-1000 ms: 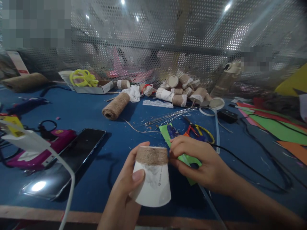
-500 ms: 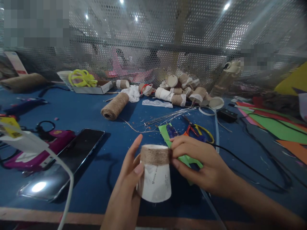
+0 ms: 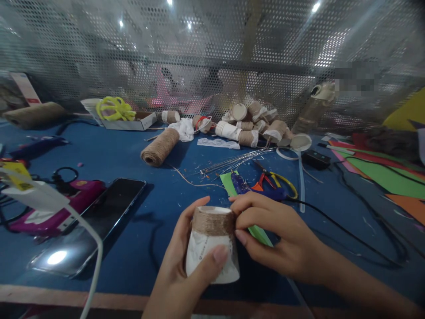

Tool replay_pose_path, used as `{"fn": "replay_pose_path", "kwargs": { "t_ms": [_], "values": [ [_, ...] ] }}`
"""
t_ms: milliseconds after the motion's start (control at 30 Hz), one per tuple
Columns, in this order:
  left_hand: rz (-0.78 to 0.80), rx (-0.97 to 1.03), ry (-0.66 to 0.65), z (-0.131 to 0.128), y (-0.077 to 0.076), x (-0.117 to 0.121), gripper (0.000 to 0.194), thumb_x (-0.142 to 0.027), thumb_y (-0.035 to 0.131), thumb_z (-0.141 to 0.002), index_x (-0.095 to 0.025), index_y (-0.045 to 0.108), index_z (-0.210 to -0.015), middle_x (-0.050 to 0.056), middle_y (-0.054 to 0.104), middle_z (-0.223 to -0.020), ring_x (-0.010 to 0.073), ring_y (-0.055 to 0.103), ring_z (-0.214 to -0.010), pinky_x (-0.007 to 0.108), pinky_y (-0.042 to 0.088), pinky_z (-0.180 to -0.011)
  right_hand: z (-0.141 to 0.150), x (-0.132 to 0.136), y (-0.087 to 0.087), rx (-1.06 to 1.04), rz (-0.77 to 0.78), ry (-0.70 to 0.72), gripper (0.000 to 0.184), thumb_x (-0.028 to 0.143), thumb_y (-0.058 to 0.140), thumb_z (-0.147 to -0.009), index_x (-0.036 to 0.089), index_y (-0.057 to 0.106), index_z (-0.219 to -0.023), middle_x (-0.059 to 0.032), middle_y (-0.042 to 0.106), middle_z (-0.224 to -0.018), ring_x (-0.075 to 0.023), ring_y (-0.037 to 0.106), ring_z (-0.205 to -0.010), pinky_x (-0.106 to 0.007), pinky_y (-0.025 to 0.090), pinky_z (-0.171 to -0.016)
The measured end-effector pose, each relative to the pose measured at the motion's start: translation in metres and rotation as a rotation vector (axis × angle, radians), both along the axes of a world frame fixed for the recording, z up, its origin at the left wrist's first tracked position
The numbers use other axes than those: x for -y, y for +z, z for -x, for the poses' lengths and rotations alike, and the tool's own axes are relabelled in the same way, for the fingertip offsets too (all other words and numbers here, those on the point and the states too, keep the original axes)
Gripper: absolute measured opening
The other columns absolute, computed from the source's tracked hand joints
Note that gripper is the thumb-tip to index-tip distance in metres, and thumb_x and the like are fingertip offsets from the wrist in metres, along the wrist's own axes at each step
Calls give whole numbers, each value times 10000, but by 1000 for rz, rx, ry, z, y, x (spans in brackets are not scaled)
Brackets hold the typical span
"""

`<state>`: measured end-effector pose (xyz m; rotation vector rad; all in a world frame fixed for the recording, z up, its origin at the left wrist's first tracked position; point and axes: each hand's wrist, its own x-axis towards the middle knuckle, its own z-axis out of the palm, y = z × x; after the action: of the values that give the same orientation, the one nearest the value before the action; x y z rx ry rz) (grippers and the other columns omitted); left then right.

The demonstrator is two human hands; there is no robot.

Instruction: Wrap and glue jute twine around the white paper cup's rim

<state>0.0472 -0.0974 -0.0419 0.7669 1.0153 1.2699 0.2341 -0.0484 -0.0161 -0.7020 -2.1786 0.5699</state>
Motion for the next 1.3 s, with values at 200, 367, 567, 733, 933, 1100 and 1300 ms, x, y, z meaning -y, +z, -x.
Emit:
{"fn": "replay_pose_path", "kwargs": {
  "t_ms": [200, 367, 567, 733, 933, 1100, 1300],
  "values": [
    [27, 31, 13, 3, 1, -2, 565, -396, 938, -737, -350, 709, -1253, -20, 822, -1023, 144, 725, -828, 177, 556, -744, -3, -2, 2, -6, -2, -2, 124, 106, 635, -943, 217, 657, -891, -41, 698, -961, -160, 694, -894, -314, 600, -919],
    [-22, 216, 52, 6, -1, -7, 629, -335, 878, -763, -303, 601, -1326, 21, 848, -986, 239, 783, -785, 304, 653, -654, -25, -14, 7, 11, -47, -244, 93, 184, 672, -989, 231, 732, -936, -40, 794, -983, -183, 762, -951, -284, 599, -880],
    [-15, 262, -31, 9, -5, -10, 723, -374, 836, -814, -320, 470, -1435, 35, 836, -840, 245, 770, -698, 323, 640, -646, -55, -34, 3, 401, -77, -412, 202, 220, 555, -1030, 220, 736, -939, -57, 812, -899, -216, 779, -811, -307, 573, -695],
    [-8, 292, -50, 12, -7, -10, 799, -362, 874, -765, -323, 434, -1431, 24, 836, -843, 248, 777, -656, 336, 634, -632, -67, -36, -10, 567, -91, -426, 316, 243, 515, -999, 181, 658, -1275, -162, 755, -1249, -325, 728, -1149, -502, 604, -941],
    [-14, 287, -38, 11, -6, -8, 747, -329, 870, -758, -282, 498, -1405, 77, 855, -1025, 240, 787, -691, 324, 634, -635, -68, -37, -19, 675, -40, -388, 462, 239, 587, -911, 144, 600, -1363, -211, 700, -1320, -397, 663, -1249, -626, 581, -991],
    [-14, 270, -47, 11, -6, -7, 761, -344, 867, -765, -286, 485, -1421, 67, 863, -995, 238, 788, -703, 317, 636, -644, -61, -36, -16, 684, -1, -472, 342, 217, 638, -893, 145, 614, -1227, -169, 686, -1189, -348, 713, -1094, -529, 610, -911],
    [-19, 283, -57, 11, -9, -8, 765, -334, 863, -772, -297, 478, -1433, 60, 849, -934, 251, 785, -676, 342, 639, -633, -57, -30, -19, 671, -26, -531, 272, 166, 667, -838, 204, 582, -1093, -113, 655, -1126, -297, 734, -916, -377, 591, -669]
  ]
}}
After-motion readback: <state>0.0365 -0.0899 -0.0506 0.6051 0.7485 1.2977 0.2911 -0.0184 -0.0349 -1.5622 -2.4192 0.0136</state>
